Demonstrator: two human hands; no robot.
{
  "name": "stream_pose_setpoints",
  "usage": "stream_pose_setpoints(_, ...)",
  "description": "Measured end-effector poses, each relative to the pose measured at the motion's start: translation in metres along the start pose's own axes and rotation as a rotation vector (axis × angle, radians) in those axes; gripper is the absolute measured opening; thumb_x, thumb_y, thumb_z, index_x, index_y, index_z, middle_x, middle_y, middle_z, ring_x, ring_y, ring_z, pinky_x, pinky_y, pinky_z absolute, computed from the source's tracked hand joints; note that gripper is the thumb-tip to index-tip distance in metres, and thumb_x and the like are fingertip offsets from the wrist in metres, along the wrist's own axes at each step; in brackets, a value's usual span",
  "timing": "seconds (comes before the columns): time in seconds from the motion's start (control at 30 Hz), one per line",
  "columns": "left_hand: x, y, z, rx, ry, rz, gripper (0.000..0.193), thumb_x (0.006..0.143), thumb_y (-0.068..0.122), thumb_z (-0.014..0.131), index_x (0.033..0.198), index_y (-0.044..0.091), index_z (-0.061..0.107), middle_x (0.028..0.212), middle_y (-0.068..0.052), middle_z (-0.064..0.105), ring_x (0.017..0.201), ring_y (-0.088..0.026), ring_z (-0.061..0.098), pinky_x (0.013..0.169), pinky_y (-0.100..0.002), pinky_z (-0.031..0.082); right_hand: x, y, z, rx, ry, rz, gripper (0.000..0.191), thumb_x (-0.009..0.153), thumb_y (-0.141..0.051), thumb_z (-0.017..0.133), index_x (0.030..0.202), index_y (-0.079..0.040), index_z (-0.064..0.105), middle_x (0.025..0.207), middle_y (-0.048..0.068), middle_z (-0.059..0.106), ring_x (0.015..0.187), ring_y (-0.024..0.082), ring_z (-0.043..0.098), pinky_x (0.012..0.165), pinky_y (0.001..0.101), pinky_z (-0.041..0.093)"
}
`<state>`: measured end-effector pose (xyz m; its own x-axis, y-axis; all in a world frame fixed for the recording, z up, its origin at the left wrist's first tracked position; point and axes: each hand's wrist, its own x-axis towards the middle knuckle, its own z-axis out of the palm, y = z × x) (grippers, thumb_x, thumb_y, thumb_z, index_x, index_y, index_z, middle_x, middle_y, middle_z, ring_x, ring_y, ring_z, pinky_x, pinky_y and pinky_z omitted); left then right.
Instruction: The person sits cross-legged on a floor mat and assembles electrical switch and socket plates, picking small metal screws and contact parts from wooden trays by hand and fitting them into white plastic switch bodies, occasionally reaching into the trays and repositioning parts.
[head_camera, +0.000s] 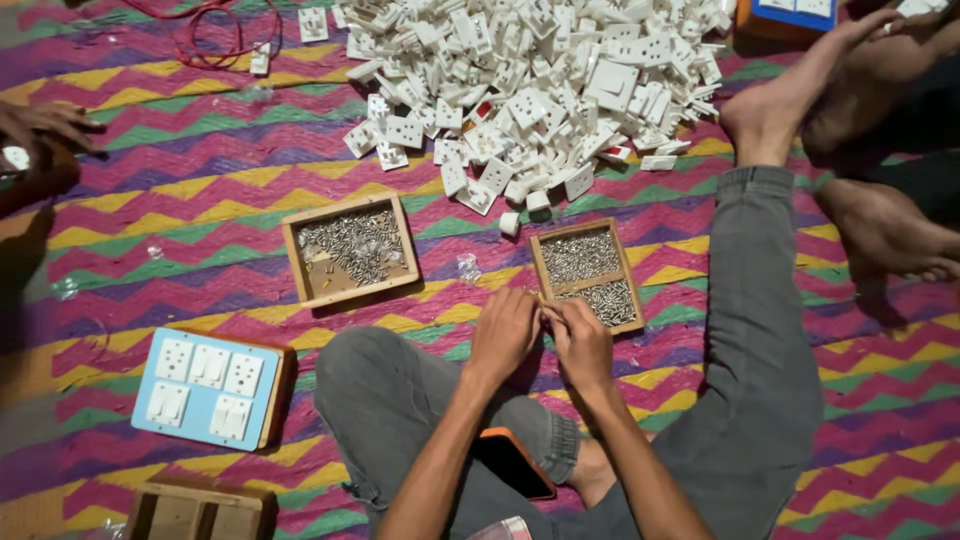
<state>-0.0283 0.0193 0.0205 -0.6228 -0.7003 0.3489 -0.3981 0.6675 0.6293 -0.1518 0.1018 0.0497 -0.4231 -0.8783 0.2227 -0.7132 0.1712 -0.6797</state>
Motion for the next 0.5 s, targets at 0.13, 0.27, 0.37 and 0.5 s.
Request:
stream_pose_setpoints(0.13, 0.001, 0.001, 0.0, -0.029, 0.001, -0.016, 0.018, 0.086, 0.013, 0.071, 0.095, 0.002, 0.061, 0.092, -0.014, 0.06, 0.093, -0.033, 0.058, 0.081, -0.045, 0.046, 0.006, 0.005, -0.003, 0.035, -0.068, -0.009, 0.019, 0.09, -0.005, 0.07, 0.109, -0.008, 0.072, 0.098, 0.01, 0.071, 0.082, 0.029, 0.073, 0.068, 0.0369, 0.057)
stream_pose_setpoints(0.27, 0.003, 0.003, -0.003, -0.067, 0.022, -0.035, 0.019, 0.085, 0.014, 0.074, 0.094, 0.003, 0.062, 0.092, -0.013, 0.061, 0.092, -0.033, 0.058, 0.081, -0.044, 0.046, 0.007, 0.012, 0.0, 0.011, -0.073, -0.02, 0.015, 0.089, -0.01, 0.074, 0.104, -0.008, 0.071, 0.096, 0.01, 0.07, 0.079, 0.029, 0.072, 0.066, 0.0381, 0.056)
stream_pose_setpoints(0.37, 0.003, 0.005, -0.006, -0.068, 0.016, -0.05, 0.017, 0.087, 0.013, 0.074, 0.093, 0.002, 0.063, 0.093, -0.013, 0.061, 0.093, -0.033, 0.058, 0.082, -0.045, 0.046, 0.004, 0.016, 0.004, -0.036, -0.103, 0.064, 0.014, 0.09, -0.013, 0.074, 0.102, -0.008, 0.068, 0.096, 0.009, 0.068, 0.075, 0.028, 0.072, 0.062, 0.0386, 0.055)
stream_pose_setpoints(0.5, 0.0, 0.005, -0.007, -0.086, 0.021, -0.038, 0.018, 0.086, 0.012, 0.074, 0.098, 0.002, 0.066, 0.098, -0.012, 0.064, 0.096, -0.033, 0.059, 0.084, -0.044, 0.047, -0.001, 0.022, 0.008, -0.075, -0.076, -0.006, 0.02, 0.088, -0.011, 0.072, 0.106, -0.007, 0.064, 0.099, 0.01, 0.065, 0.078, 0.031, 0.07, 0.063, 0.0401, 0.055)
